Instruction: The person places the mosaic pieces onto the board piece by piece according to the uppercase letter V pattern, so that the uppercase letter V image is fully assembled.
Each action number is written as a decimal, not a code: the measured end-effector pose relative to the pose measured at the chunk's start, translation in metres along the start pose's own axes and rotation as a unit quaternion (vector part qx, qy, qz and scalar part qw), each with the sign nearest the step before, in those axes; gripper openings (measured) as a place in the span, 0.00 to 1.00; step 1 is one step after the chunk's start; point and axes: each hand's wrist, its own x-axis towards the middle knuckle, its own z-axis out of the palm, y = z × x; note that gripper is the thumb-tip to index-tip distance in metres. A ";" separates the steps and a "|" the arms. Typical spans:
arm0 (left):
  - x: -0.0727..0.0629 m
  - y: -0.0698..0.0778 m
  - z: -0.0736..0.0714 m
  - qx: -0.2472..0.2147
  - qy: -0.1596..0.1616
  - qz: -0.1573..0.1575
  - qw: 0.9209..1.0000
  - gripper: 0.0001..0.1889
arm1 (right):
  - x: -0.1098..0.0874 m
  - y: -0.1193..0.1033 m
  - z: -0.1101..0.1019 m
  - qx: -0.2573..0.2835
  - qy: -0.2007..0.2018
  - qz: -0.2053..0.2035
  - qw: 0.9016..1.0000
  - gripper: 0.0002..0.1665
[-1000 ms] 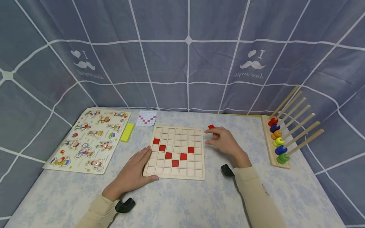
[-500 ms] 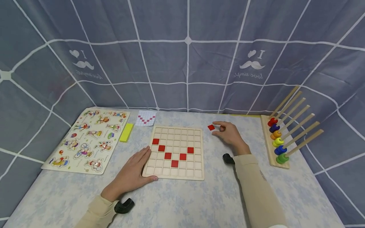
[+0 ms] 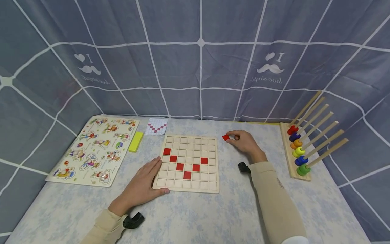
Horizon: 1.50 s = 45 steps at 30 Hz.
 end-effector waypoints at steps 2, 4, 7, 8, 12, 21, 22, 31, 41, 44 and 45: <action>0.000 0.000 0.000 -0.001 0.002 0.001 1.000 0.60 | 0.000 -0.001 0.001 -0.001 0.006 0.002 1.000 0.23; -0.001 -0.001 0.000 -0.004 0.004 0.003 1.000 0.60 | -0.001 -0.002 0.002 -0.002 0.014 0.003 1.000 0.21; -0.001 -0.002 0.001 -0.007 0.003 0.003 1.000 0.60 | -0.003 -0.003 0.003 -0.008 0.025 -0.001 1.000 0.18; -0.001 -0.002 0.001 -0.007 0.003 0.002 1.000 0.60 | -0.004 -0.003 0.003 -0.012 0.029 -0.004 1.000 0.18; -0.002 -0.002 0.002 -0.006 0.002 0.002 1.000 0.60 | -0.010 -0.003 0.003 -0.006 0.039 -0.003 0.999 0.17; -0.001 -0.002 0.001 -0.001 -0.002 0.000 1.000 0.60 | -0.029 -0.008 0.008 0.018 0.050 -0.006 0.999 0.19; -0.001 -0.002 0.001 -0.001 -0.003 -0.001 1.000 0.60 | -0.031 -0.009 0.009 0.020 0.049 -0.010 0.999 0.19; -0.001 -0.001 0.000 -0.003 -0.004 -0.003 1.000 0.60 | -0.044 -0.028 0.018 0.011 0.058 -0.063 0.996 0.16; -0.001 -0.002 0.003 -0.004 -0.001 -0.004 1.000 0.60 | -0.053 -0.042 0.028 0.001 0.042 -0.104 0.994 0.12; -0.001 -0.001 0.002 -0.007 0.001 -0.003 1.000 0.60 | -0.054 -0.045 0.030 0.002 0.041 -0.116 0.992 0.12; -0.001 0.000 0.001 -0.008 0.002 -0.003 1.000 0.60 | -0.054 -0.046 0.031 0.001 0.040 -0.118 0.992 0.13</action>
